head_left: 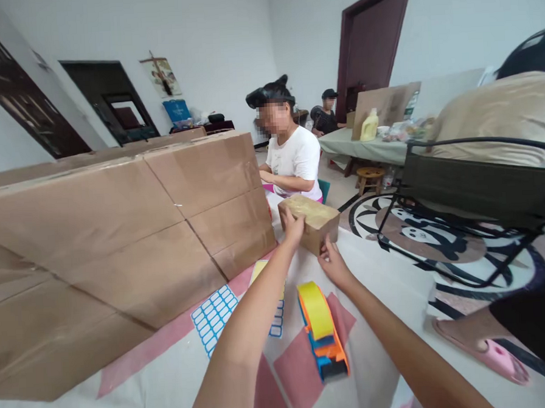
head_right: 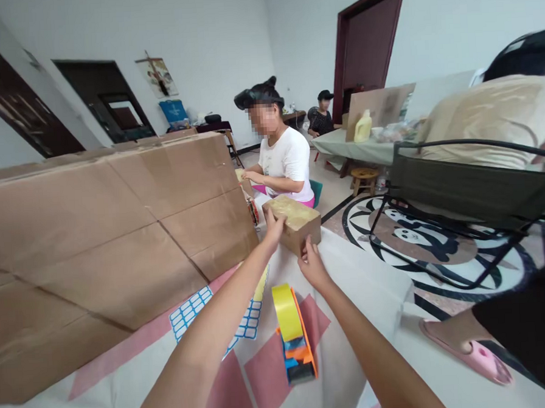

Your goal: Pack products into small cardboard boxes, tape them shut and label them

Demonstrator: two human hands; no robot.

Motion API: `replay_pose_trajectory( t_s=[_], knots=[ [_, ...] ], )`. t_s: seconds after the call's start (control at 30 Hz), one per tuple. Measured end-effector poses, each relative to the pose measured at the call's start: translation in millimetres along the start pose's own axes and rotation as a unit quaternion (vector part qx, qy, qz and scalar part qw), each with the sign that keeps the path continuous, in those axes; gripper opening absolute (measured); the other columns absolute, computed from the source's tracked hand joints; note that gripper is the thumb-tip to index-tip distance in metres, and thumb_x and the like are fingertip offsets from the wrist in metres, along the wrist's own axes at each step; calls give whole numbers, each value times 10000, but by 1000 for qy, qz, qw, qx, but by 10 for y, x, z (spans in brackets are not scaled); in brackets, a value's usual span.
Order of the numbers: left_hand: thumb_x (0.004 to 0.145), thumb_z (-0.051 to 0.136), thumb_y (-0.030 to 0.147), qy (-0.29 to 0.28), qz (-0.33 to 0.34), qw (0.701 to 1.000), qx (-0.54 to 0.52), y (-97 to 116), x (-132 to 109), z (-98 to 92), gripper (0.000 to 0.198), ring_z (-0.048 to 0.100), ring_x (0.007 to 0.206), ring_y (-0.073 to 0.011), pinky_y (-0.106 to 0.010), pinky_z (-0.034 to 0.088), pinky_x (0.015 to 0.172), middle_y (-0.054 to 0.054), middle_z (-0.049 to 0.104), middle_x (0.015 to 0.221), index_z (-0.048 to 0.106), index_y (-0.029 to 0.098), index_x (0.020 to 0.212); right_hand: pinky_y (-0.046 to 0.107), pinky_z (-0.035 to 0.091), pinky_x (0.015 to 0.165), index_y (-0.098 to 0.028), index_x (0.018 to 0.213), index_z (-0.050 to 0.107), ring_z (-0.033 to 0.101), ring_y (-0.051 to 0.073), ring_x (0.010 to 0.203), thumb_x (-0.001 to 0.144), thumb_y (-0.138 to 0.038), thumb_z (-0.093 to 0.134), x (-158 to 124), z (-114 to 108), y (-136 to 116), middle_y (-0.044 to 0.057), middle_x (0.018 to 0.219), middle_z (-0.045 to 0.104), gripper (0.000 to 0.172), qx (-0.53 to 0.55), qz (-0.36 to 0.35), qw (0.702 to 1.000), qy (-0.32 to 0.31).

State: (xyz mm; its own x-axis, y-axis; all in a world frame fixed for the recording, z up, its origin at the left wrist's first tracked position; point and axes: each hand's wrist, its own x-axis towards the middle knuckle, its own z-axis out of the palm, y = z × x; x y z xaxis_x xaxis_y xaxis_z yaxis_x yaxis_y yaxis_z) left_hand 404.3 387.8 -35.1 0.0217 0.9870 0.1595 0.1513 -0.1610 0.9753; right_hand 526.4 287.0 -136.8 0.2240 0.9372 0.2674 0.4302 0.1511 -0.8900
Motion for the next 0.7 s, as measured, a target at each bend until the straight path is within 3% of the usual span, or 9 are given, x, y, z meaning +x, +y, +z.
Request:
replay_pose_trajectory(
  t_s=[0.1, 0.2, 0.27, 0.33, 0.4, 0.47, 0.6, 0.67, 0.7],
  knots=[
    [940, 595, 475, -26, -13, 998, -47, -4, -395, -231, 600, 398, 1460, -313, -545, 326, 1202, -140, 374, 1619, 469, 231, 1473, 316, 495, 790, -108, 1627, 142, 542, 150, 747, 776, -186, 587, 166, 199, -92, 74, 1053, 574, 963, -42, 7, 999, -22],
    [895, 623, 477, -60, -15, 995, -80, -54, -1096, -808, 520, 520, 1381, -274, -415, 447, 1124, -114, 537, 1517, 601, 245, 1360, 279, 454, 715, -134, 1561, 365, 550, 153, 678, 747, -175, 619, 209, 208, -276, 9, 847, 647, 853, -77, 25, 996, -36],
    [823, 682, 535, -73, -19, 994, -81, -128, -1694, -1417, 453, 629, 1247, -295, -416, 520, 1034, -109, 706, 1294, 721, 240, 1164, 276, 428, 683, -120, 1329, 636, 563, 170, 662, 761, -214, 606, 195, 118, -453, -2, 711, 644, 577, -92, 35, 995, -30],
    [810, 682, 574, -53, -37, 996, -64, -225, -2330, -2163, 390, 694, 1105, -317, -434, 574, 907, -106, 758, 1152, 767, 247, 1004, 289, 404, 662, -120, 925, 758, 572, 193, 674, 784, -273, 564, 156, 9, -670, 28, 653, 640, 284, -102, 40, 994, -15],
    [800, 676, 615, 32, -87, 995, -35, -314, -2938, -2958, 385, 728, 955, -317, -422, 596, 778, -94, 784, 979, 767, 251, 886, 302, 379, 646, -159, 640, 670, 562, 205, 682, 772, -298, 544, 102, -30, -933, 47, 628, 628, 229, -111, 35, 993, -12],
    [782, 689, 626, 158, -120, 980, -6, -368, -3457, -3703, 398, 727, 873, -309, -422, 598, 742, -88, 780, 903, 754, 243, 864, 301, 357, 624, -188, 550, 582, 531, 194, 656, 747, -298, 549, 27, 97, -1263, 35, 584, 594, 228, -114, 15, 992, -46],
    [759, 709, 572, 385, -84, 918, 33, -336, -4049, -4853, 376, 707, 783, -261, -367, 586, 649, -74, 761, 872, 692, 218, 887, 277, 330, 561, -191, 514, 553, 475, 152, 589, 763, -329, 562, -371, 996, -2131, 5, 538, 549, 284, -94, -64, 967, -230],
    [795, 664, 530, 441, -49, 894, 65, -293, -4091, -5297, 362, 703, 764, -229, -337, 576, 623, -82, 753, 973, 649, 206, 957, 256, 333, 544, -182, 523, 567, 478, 137, 571, 793, -333, 555, -789, 1656, -2600, -12, 529, 540, 310, -74, -119, 926, -351],
    [812, 637, 517, 455, -37, 886, 81, -278, -4056, -5501, 363, 705, 772, -218, -326, 573, 619, -91, 742, 1050, 632, 203, 996, 248, 332, 540, -172, 554, 589, 487, 132, 564, 830, -308, 516, -1041, 1999, -2821, -14, 536, 548, 316, -65, -167, 877, -446]
  ],
)
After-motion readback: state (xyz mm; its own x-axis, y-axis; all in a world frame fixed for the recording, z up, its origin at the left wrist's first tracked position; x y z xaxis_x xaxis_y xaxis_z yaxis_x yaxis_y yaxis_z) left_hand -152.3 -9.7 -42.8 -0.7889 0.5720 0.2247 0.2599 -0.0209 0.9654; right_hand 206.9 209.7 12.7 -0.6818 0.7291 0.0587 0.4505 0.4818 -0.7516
